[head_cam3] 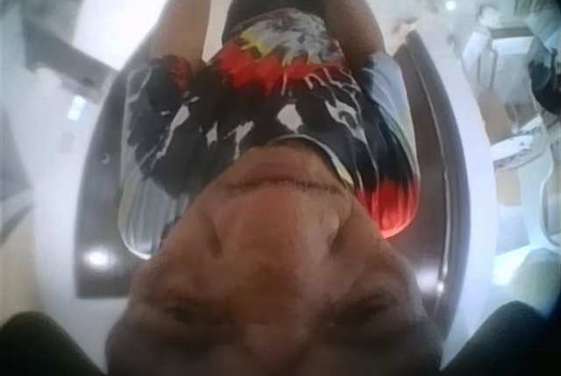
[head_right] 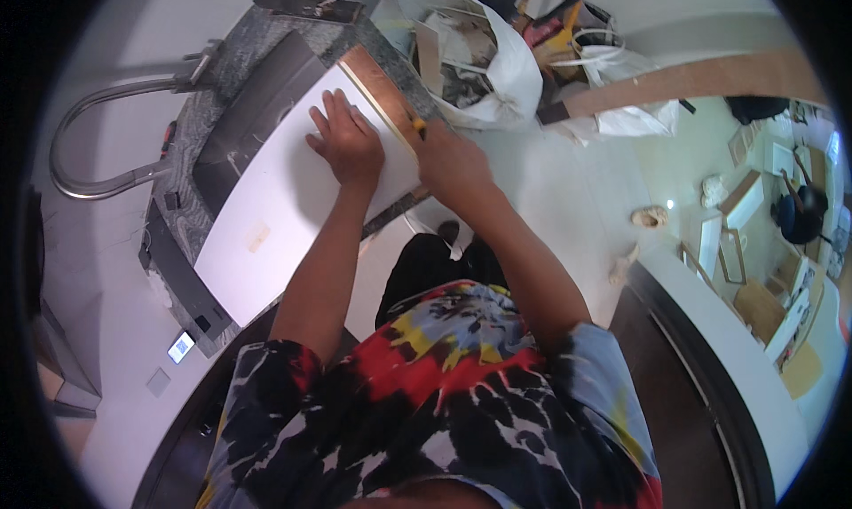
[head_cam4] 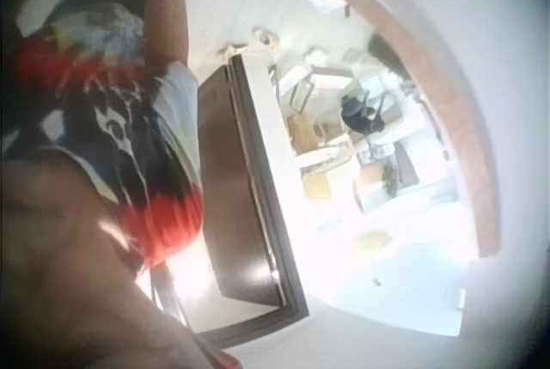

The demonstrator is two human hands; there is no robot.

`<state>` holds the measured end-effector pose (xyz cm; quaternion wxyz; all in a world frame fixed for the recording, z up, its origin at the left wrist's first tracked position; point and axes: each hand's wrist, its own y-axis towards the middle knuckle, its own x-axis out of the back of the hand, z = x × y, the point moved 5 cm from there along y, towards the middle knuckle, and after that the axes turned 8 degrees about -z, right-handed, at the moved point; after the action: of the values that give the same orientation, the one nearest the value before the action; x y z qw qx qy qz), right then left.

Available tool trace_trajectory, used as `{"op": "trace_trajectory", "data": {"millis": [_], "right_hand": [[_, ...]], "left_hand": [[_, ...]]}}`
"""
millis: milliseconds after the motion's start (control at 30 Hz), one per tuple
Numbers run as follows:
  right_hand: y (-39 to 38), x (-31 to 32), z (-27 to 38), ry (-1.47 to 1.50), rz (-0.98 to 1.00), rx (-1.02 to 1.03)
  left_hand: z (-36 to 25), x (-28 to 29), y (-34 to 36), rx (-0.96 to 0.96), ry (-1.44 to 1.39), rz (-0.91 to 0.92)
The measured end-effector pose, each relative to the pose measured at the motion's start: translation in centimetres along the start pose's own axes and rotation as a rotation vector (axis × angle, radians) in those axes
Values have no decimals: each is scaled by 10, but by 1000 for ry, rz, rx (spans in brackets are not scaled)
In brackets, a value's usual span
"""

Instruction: The person positions a white cabinet door against a kitchen countertop, aligns it, and uses a utility knife to trim the edge. The person repeatedly adjusts the door and trims it to fit the space.

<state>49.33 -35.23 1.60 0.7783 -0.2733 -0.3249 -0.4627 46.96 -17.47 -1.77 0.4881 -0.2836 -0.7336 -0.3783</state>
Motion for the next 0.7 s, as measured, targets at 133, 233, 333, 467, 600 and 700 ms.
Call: {"op": "trace_trajectory", "data": {"millis": [133, 233, 333, 467, 600, 700], "right_hand": [[81, -28, 32, 78, -97, 80], [106, -43, 43, 74, -75, 153], [112, -40, 56, 24, -27, 172], [113, -51, 60, -20, 26, 92], [118, -53, 60, 7, 2, 103], [124, -72, 42, -97, 99, 255]], "left_hand": [[0, -4, -1, 33, 10, 30], [4, -2, -1, 68, 5, 66], [5, -1, -1, 76, 3, 80], [4, 3, -7, 46, -6, 80], [3, 4, -11, -23, 4, 17], [-2, 8, -8, -45, -7, 13]]}}
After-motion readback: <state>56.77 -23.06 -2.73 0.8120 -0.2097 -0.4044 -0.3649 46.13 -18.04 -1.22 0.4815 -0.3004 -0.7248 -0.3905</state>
